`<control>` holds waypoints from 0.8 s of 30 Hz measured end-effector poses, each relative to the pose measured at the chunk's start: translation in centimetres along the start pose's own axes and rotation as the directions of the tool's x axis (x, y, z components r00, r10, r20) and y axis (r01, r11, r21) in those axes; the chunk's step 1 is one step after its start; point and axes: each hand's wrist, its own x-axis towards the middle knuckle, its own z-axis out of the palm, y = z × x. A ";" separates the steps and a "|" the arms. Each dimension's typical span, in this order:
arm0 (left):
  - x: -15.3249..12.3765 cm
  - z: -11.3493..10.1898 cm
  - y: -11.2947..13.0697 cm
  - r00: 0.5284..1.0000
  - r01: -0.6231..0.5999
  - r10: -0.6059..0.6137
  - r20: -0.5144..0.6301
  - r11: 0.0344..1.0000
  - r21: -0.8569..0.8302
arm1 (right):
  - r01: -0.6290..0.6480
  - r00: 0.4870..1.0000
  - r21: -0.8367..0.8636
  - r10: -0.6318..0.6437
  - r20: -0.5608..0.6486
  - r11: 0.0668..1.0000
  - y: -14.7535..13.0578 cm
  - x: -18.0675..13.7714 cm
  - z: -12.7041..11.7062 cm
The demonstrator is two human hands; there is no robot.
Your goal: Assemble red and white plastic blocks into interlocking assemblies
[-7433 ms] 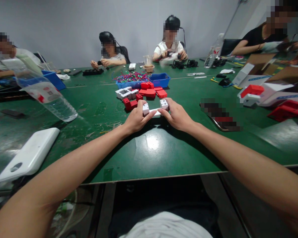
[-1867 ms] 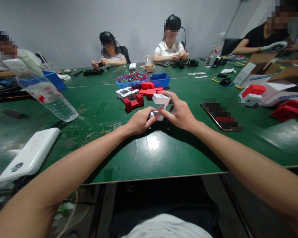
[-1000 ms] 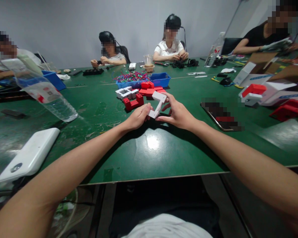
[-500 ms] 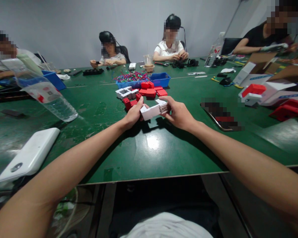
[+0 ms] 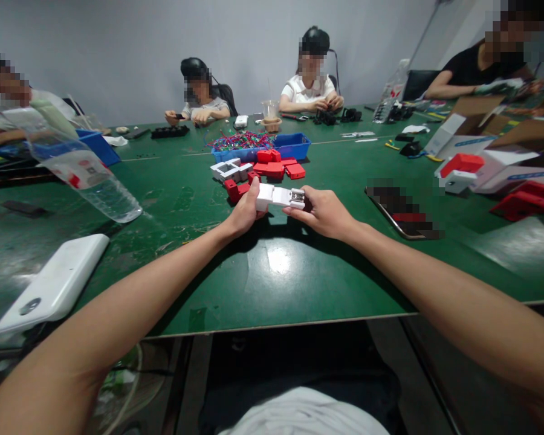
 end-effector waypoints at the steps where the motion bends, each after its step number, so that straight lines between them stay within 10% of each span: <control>1: -0.1 0.0 0.0 1.000 0.002 -0.002 -0.002 1.000 0.027 | -0.002 1.000 -0.011 0.002 0.001 1.000 0.1 0.0 0.0; 24: -1.1 -0.2 0.2 0.981 -0.192 0.186 0.050 0.914 0.358 | -0.087 0.996 0.027 0.088 -0.018 0.996 -0.2 0.2 -0.3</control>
